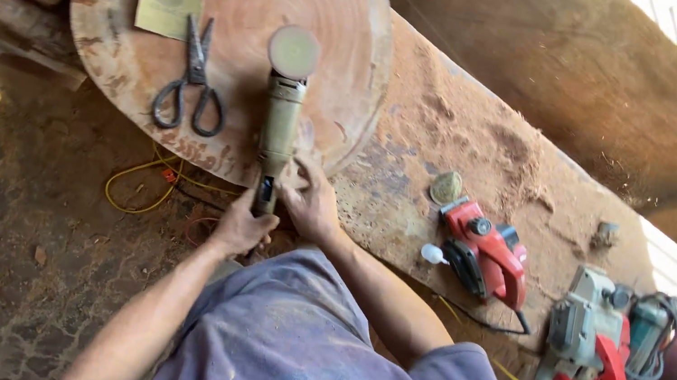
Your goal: Sanding a round wooden slab using an angle grinder and applying glue to fill cracks in the wood.
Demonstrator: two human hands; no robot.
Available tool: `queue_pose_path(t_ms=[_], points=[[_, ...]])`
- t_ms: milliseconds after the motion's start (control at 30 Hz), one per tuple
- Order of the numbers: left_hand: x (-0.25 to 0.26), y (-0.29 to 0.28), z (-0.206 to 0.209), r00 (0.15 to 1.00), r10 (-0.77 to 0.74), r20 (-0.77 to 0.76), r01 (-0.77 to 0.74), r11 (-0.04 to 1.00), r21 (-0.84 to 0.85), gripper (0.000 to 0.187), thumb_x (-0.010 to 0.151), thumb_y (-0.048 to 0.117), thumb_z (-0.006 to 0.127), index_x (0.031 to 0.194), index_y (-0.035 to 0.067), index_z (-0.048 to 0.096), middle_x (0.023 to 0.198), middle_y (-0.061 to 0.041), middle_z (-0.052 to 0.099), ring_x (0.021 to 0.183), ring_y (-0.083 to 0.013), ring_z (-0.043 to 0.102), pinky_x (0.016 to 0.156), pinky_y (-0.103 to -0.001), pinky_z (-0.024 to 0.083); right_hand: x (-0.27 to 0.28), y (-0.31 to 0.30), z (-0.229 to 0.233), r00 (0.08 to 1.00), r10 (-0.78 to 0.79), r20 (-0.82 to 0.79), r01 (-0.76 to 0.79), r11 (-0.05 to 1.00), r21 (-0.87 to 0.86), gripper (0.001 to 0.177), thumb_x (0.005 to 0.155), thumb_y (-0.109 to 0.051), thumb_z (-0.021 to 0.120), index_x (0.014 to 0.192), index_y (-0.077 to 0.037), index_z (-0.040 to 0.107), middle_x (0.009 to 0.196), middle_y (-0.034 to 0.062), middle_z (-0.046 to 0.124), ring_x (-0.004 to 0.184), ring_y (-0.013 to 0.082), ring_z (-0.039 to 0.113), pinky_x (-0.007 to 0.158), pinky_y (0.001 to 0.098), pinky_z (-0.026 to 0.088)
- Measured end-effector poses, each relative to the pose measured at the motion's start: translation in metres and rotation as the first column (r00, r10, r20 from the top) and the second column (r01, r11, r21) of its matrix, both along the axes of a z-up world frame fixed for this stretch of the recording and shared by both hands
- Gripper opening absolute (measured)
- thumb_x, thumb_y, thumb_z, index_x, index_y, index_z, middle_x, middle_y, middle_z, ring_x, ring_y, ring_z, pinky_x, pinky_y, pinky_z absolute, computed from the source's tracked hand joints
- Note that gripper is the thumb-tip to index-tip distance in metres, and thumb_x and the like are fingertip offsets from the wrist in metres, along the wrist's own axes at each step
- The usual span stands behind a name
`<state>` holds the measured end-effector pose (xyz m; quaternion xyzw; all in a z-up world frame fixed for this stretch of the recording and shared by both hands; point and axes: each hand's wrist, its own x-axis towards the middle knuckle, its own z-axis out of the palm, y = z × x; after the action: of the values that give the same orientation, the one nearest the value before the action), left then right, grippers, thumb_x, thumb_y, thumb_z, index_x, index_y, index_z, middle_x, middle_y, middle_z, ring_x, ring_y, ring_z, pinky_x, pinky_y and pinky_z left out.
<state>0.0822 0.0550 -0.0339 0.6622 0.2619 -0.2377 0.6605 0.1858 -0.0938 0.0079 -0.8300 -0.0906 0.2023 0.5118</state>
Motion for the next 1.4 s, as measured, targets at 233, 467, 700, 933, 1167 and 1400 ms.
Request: queue_pose_path(t_ms=[233, 467, 700, 933, 1167, 1400], points=[[0.011, 0.016, 0.007, 0.997, -0.039, -0.063, 0.046, 0.992, 0.118, 0.037, 0.087, 0.029, 0.072, 0.109, 0.002, 0.059, 0.079, -0.010, 0.068, 0.057, -0.0179, 0.066, 0.050, -0.036, 0.058, -0.104, -0.155, -0.040, 0.921, -0.225, -0.317, 0.163, 0.964, -0.211, 0.053, 0.086, -0.028, 0.075, 0.131, -0.003, 0.067, 0.110, 0.0158, 0.079, 0.096, 0.0232, 0.076, 0.088, 0.0348, 0.060], [0.005, 0.013, -0.020, 0.998, -0.039, -0.043, 0.052, 0.931, 0.360, 0.049, 0.090, 0.046, 0.071, 0.104, -0.001, 0.062, 0.075, -0.011, 0.070, 0.057, -0.0186, 0.070, 0.053, -0.036, 0.060, -0.089, -0.264, -0.106, 0.600, -0.767, 0.227, 0.780, 0.499, -0.376, 0.074, 0.075, -0.035, 0.087, 0.134, 0.001, 0.058, 0.114, 0.0163, 0.069, 0.103, 0.0277, 0.067, 0.092, 0.0407, 0.052], [-0.004, -0.007, -0.024, 0.998, 0.010, -0.063, 0.013, 0.936, 0.352, 0.051, 0.093, 0.050, 0.061, 0.104, 0.001, 0.061, 0.072, -0.014, 0.069, 0.054, -0.0222, 0.072, 0.049, -0.038, 0.061, -0.050, -0.266, -0.146, 0.608, -0.761, 0.227, 0.740, 0.440, -0.508, 0.053, 0.079, -0.034, 0.084, 0.122, -0.006, 0.071, 0.118, 0.0192, 0.066, 0.107, 0.0321, 0.066, 0.096, 0.0404, 0.052], [0.006, -0.022, 0.018, 0.979, 0.013, -0.202, 0.077, 0.898, 0.434, 0.050, 0.097, 0.052, 0.060, 0.110, 0.003, 0.065, 0.088, -0.020, 0.075, 0.076, -0.0317, 0.074, 0.071, -0.047, 0.060, -0.038, -0.192, -0.107, 0.969, -0.231, 0.091, 0.245, 0.823, -0.512, 0.048, 0.093, -0.019, 0.073, 0.133, 0.001, 0.058, 0.123, 0.0197, 0.059, 0.108, 0.0289, 0.063, 0.093, 0.0431, 0.058], [-0.011, -0.014, 0.072, 0.924, -0.285, 0.253, 0.051, 0.750, 0.660, 0.061, 0.088, 0.030, 0.071, 0.127, -0.015, 0.056, 0.132, -0.036, 0.058, 0.122, -0.0471, 0.059, 0.102, -0.055, 0.049, -0.014, -0.054, 0.030, 0.982, 0.148, -0.114, -0.156, 0.985, -0.067, 0.046, 0.080, -0.022, 0.086, 0.118, -0.003, 0.068, 0.103, 0.0128, 0.077, 0.088, 0.0175, 0.074, 0.078, 0.0308, 0.062], [-0.033, -0.012, 0.068, 0.806, -0.124, 0.579, -0.281, 0.779, 0.560, 0.038, 0.093, 0.013, 0.065, 0.124, -0.009, 0.060, 0.119, -0.025, 0.068, 0.105, -0.0350, 0.072, 0.090, -0.037, 0.063, -0.007, -0.005, 0.042, 0.850, 0.399, -0.344, -0.296, 0.902, 0.314, 0.039, 0.093, -0.023, 0.079, 0.123, -0.001, 0.069, 0.103, 0.0144, 0.078, 0.088, 0.0158, 0.072, 0.079, 0.0312, 0.061]])
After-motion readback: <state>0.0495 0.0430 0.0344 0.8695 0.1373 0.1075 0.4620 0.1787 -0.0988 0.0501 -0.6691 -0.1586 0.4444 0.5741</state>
